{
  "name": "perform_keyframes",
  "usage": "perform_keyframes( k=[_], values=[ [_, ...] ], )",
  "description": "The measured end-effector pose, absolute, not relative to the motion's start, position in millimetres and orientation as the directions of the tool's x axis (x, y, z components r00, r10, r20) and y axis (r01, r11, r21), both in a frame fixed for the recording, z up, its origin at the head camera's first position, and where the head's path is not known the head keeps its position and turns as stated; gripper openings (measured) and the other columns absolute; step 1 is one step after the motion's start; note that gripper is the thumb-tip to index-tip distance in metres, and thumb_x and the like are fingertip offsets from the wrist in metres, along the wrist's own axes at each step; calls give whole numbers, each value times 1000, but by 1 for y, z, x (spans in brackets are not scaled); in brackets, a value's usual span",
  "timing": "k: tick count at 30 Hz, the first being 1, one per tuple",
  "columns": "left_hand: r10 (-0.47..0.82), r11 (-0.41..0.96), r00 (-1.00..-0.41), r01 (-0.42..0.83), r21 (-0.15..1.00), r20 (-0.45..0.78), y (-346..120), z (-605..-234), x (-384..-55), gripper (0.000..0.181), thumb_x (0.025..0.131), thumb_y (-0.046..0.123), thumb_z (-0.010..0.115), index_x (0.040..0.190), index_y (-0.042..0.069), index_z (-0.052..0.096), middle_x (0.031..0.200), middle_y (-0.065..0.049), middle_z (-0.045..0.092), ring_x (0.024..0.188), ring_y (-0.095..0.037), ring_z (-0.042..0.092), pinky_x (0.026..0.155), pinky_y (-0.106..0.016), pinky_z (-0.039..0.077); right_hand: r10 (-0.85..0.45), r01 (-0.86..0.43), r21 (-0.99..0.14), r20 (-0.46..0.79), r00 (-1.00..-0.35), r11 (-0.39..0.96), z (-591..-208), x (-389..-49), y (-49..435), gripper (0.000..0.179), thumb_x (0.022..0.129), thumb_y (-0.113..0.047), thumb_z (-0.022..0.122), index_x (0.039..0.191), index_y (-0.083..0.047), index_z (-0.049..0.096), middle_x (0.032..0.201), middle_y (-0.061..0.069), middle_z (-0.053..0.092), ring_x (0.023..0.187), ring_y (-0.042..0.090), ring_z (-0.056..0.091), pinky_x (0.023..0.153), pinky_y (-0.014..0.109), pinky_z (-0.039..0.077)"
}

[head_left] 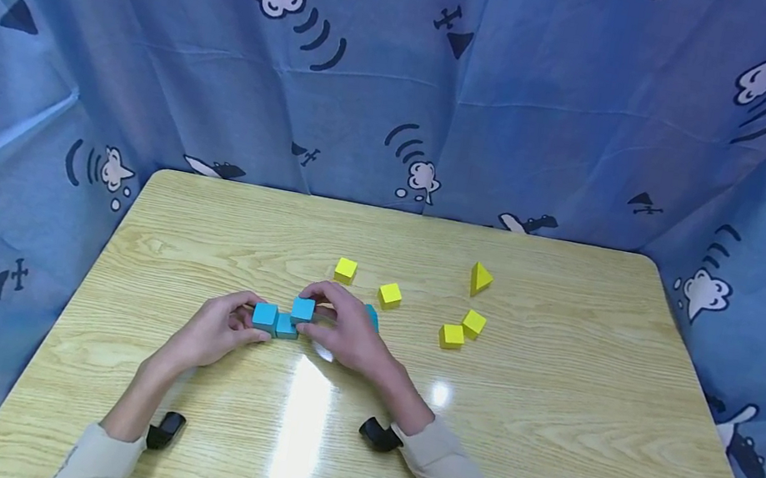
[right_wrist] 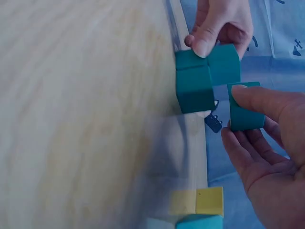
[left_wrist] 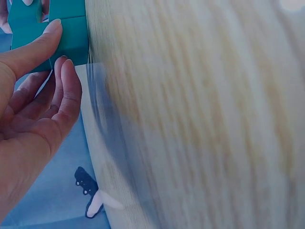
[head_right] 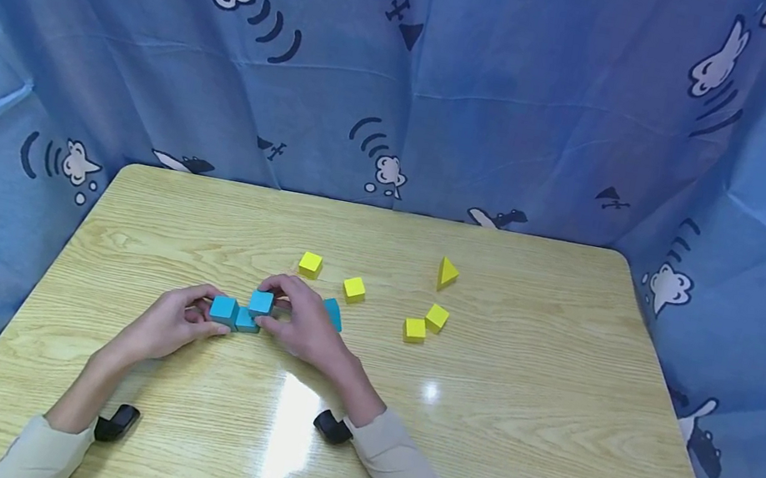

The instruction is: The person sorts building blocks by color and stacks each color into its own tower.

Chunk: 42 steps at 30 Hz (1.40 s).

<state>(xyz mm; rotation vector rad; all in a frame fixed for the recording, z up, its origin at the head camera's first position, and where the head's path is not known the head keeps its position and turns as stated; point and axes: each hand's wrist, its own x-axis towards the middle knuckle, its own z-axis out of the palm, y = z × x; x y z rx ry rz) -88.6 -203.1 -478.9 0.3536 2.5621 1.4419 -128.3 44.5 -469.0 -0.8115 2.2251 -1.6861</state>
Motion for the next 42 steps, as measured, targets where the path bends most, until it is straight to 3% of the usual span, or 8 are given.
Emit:
perform_keyframes(
  k=[7,21,33,42],
  values=[
    [300,487,-954,125,864,-31,-203,-479,-88,33,88,4,81,116,-1,65,86,-6,63,72,-19,61,62,-24,50,-591,-356,-898,144,-794,259,-476,-127,35,39,88,2,79,123,-4,62,121,8,63,111,20,64,101,31,53],
    [307,500,-951,124,857,-41,-204,-479,-89,33,89,4,80,118,-2,65,91,-6,65,75,-17,64,66,-24,54,-629,-431,-844,152,-763,319,-483,-126,26,39,91,-1,77,126,-6,60,120,6,61,108,14,61,98,30,53],
    [311,517,-950,166,840,-4,-204,-478,-90,34,87,0,80,118,-3,66,93,-7,65,80,-19,63,71,-27,57,-595,-505,-753,190,-781,423,-479,-118,20,39,91,-6,79,125,-7,60,118,6,62,101,15,59,91,30,54],
    [314,509,-949,150,847,-20,-203,-479,-90,32,88,1,80,117,-3,66,93,-7,64,79,-19,63,68,-26,56,-600,-529,-720,197,-776,448,-479,-117,20,40,91,-6,79,125,-8,59,122,5,62,106,13,59,94,24,51]
  ],
)
